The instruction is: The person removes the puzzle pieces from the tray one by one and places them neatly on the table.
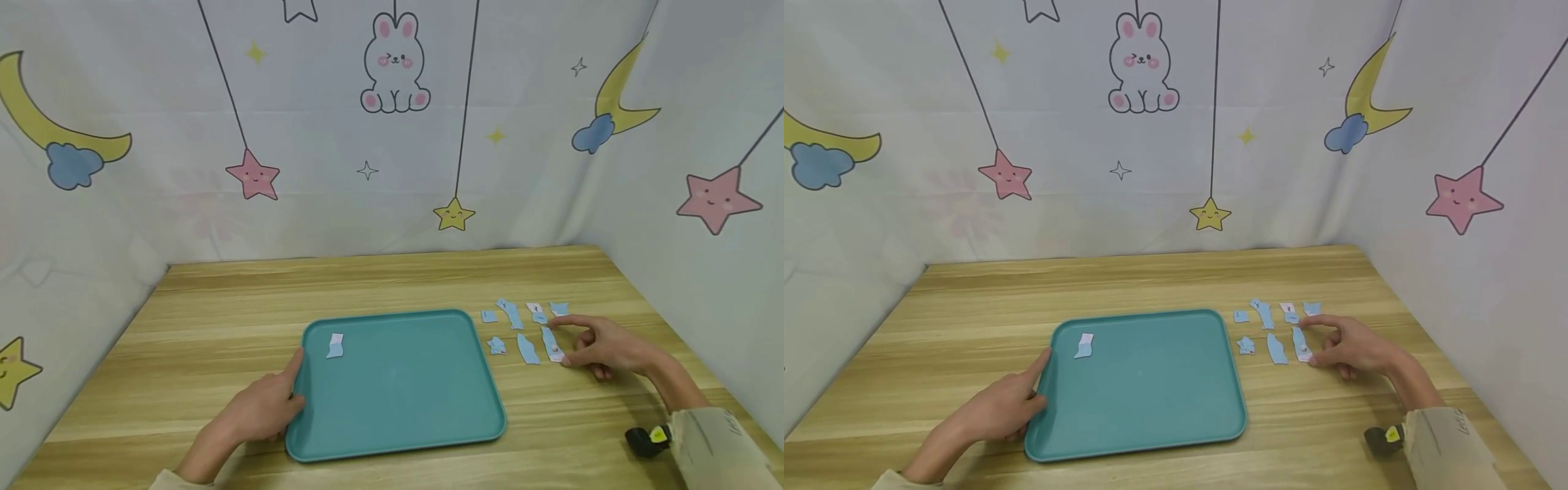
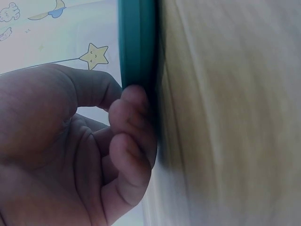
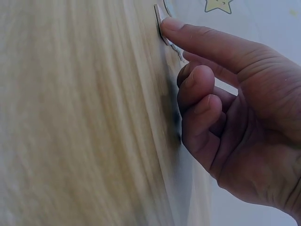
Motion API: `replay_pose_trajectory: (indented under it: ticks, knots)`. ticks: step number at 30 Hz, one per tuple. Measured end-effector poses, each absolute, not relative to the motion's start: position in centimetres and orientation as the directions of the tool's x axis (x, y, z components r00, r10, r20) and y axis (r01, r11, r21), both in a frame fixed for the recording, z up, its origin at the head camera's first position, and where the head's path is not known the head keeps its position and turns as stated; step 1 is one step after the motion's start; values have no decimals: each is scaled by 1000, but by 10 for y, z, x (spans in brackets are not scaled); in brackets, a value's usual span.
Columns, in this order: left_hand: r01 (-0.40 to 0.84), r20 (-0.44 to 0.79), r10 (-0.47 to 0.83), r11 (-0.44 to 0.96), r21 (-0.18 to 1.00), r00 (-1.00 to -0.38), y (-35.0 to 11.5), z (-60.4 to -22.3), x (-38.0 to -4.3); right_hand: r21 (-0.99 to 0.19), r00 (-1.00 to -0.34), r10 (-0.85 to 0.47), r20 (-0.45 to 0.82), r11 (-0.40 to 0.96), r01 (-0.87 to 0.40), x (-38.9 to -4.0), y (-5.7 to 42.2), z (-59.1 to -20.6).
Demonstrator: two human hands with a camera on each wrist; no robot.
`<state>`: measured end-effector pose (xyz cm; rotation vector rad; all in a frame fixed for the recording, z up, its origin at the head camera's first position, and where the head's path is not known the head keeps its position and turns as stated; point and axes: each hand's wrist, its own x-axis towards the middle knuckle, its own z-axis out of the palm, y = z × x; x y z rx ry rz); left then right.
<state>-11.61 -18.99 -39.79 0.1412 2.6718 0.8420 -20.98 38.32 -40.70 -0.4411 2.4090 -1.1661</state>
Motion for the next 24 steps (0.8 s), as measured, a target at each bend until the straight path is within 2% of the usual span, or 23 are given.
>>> replay_pose_trajectory:
  ticks: [10, 24]
  knots:
    - [-16, -294, 188, 818, 575, -937, -190, -398, -117, -787, -878, -435, -199, 605, -121, -208, 378, -397]
    - [-11, -290, 187, 824, 567, -939, -190, -398, -116, -768, -864, -477, -162, 611, -193, -207, 353, -381]
